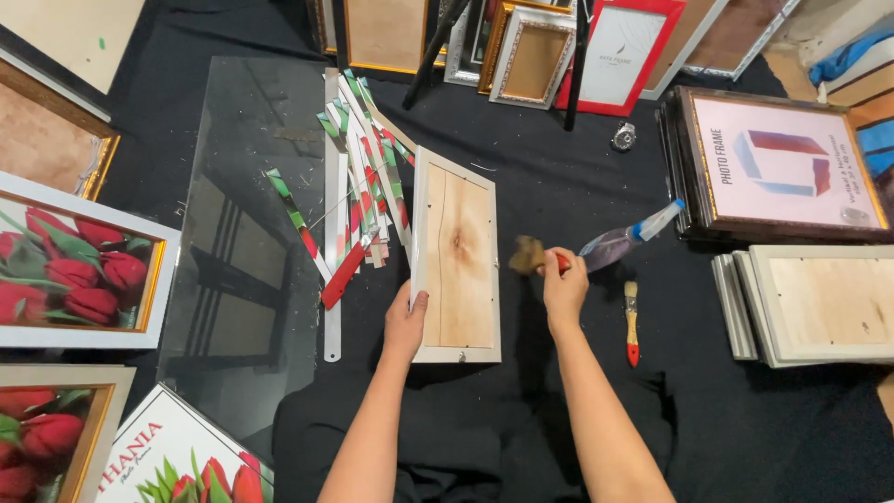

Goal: The person wipes the front and edges of a white photo frame with a dark cloth, then flips it to brush the wooden back with a paintbrush. The frame is placed with others, and a new frame back is picked up for further handling.

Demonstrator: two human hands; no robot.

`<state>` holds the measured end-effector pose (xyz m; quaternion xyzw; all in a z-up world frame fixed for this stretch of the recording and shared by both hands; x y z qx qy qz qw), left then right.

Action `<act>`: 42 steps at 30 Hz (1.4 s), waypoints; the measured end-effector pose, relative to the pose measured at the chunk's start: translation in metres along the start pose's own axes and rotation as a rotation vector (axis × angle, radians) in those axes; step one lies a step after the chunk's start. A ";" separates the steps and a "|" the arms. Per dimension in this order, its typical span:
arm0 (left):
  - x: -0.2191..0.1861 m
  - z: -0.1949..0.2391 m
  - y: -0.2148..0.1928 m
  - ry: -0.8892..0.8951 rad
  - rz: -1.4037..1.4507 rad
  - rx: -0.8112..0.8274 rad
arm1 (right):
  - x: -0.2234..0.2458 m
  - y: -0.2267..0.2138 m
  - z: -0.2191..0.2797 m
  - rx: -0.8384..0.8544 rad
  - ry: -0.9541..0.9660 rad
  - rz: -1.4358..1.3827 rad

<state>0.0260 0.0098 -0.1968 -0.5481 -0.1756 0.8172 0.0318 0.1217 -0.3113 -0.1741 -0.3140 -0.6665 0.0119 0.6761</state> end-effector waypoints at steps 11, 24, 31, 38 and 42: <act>-0.004 0.010 -0.002 -0.051 0.011 0.015 | -0.017 -0.014 0.065 0.112 0.370 -0.490; -0.024 0.013 -0.010 -0.036 -0.009 -0.019 | -0.074 -0.081 0.042 -0.083 0.424 -0.662; -0.052 -0.010 0.031 0.133 -0.346 -0.127 | -0.211 -0.030 0.024 -0.211 0.637 -1.014; -0.113 0.037 0.080 0.255 -0.568 -0.247 | -0.174 -0.074 0.033 -0.232 0.615 0.066; -0.115 0.042 0.106 0.227 -0.608 -0.223 | 0.032 -0.007 0.080 0.416 0.575 -0.708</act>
Point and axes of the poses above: each hand's wrist, its own z-axis away from the middle knuckle, its own y-axis out of the palm, x = y × z, the point moved 9 cm from there along -z, towards the middle knuckle, and after that the axes turned 12 degrees about -z, right-handed, at the moved point
